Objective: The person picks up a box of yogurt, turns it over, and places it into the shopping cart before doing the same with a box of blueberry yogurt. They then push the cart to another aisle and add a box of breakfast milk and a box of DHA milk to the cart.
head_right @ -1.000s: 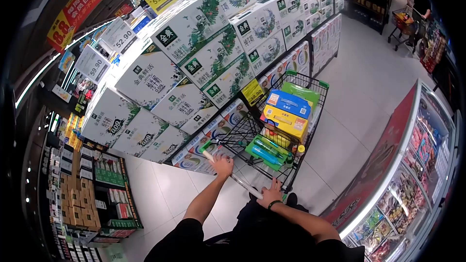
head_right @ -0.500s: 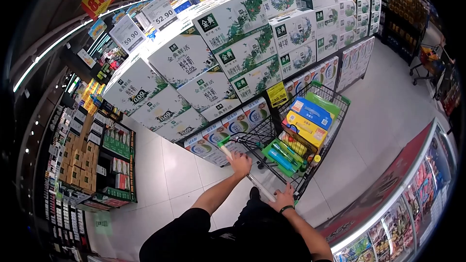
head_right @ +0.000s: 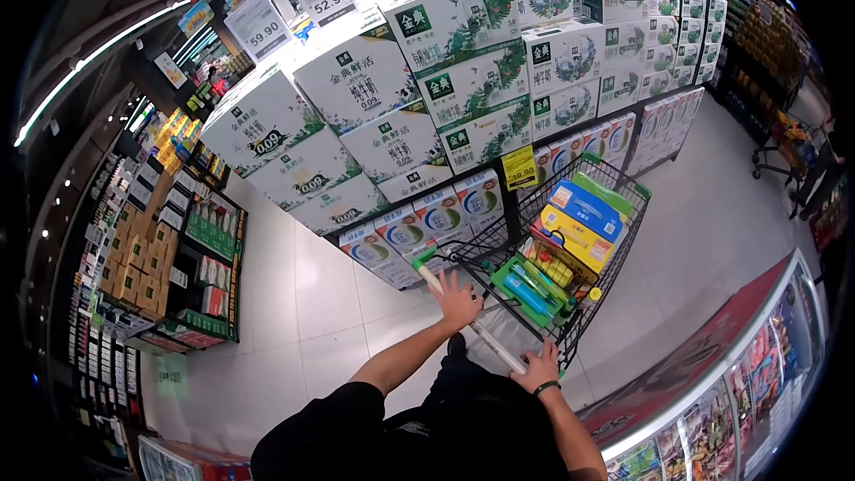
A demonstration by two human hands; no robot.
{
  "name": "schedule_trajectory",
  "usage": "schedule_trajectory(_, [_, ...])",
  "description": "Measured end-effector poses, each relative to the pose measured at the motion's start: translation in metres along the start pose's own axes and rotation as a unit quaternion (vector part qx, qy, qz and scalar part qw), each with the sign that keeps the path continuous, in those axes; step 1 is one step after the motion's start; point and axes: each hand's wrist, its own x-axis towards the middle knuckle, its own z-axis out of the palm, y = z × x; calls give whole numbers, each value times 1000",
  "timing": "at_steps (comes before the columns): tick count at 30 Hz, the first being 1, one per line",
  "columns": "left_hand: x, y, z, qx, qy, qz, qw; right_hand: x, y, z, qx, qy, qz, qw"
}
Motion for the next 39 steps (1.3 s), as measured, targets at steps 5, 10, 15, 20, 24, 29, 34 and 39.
schedule_trajectory(5, [-22,13,-1,-41,10,27,999,-15,15,-14,6,-12,-6,1000])
schedule_trajectory(10, [-39,29,0,-50,-51,14,997,-26,32,-27,-30,0,-8,1000])
schedule_trajectory(15, [-62,36,5,-57,-55,33,996,-40,53,-40,-24,3,-11,1000])
schedule_trajectory(20, [-84,30,-13,-45,-49,106,992,-57,69,-59,-31,-5,-15,999])
schedule_trajectory(24, [-60,1,-16,-71,-31,150,986,-69,88,-67,-32,-11,-20,999])
schedule_trajectory(29, [-51,-3,-11,-85,-93,208,970,-81,98,-82,-27,-22,-25,999])
schedule_trajectory(34, [-62,12,-12,-10,-153,271,950,-92,113,-89,-31,-36,-19,999])
schedule_trajectory(39, [-75,20,-8,-25,-170,252,952,-98,128,-90,-31,-32,-18,999])
